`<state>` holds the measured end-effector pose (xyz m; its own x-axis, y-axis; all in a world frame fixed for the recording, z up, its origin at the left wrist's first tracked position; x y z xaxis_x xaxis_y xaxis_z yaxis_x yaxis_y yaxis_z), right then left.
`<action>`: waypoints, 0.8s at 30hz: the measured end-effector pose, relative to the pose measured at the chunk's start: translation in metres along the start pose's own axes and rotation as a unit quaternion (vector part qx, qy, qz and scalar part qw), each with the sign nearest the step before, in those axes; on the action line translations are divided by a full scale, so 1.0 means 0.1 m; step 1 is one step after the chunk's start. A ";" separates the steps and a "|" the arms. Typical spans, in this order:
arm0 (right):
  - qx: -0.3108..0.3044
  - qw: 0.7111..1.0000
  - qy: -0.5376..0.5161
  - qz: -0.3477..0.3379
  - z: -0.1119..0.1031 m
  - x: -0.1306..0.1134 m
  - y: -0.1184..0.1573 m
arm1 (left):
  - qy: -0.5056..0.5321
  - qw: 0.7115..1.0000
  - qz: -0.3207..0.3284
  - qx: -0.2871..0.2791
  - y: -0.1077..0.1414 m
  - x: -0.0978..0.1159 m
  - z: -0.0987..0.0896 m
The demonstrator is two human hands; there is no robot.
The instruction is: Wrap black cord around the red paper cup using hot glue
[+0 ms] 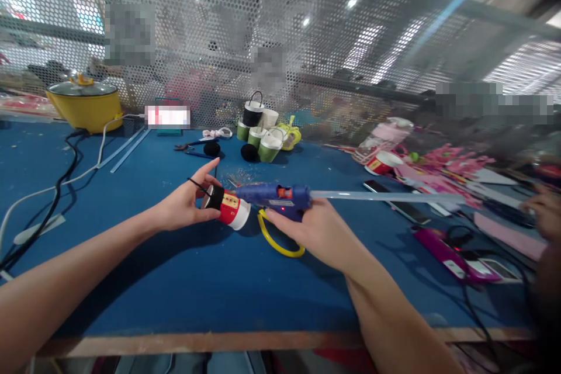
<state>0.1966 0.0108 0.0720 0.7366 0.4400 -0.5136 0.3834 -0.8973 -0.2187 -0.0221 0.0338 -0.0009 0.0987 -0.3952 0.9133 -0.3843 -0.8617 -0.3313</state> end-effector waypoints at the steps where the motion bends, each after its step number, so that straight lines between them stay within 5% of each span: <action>1: -0.005 1.000 0.027 -0.002 0.01 -0.01 0.00 | -0.002 1.000 -0.001 0.002 0.00 0.00 0.00; 6: -0.020 0.993 0.117 0.006 0.07 0.00 0.00 | -0.012 1.000 0.002 0.002 0.00 -0.01 -0.01; 24: -0.041 0.990 0.096 -0.096 0.08 -0.06 0.05 | -0.034 0.999 -0.021 0.007 -0.01 0.03 -0.01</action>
<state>0.1895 0.0037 0.0670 0.7351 0.6079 -0.3003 0.5648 -0.7940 -0.2249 -0.0221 0.0339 0.0020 0.1769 -0.3787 0.9085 -0.3665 -0.8820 -0.2963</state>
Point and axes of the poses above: each hand's wrist, its own y-axis away from the middle knuckle, its own z-axis out of the palm, x = y × z, the point moved 2 cm from there along -y, towards the middle knuckle, and after that the axes turned 3 degrees about z, right-handed, at the moved point
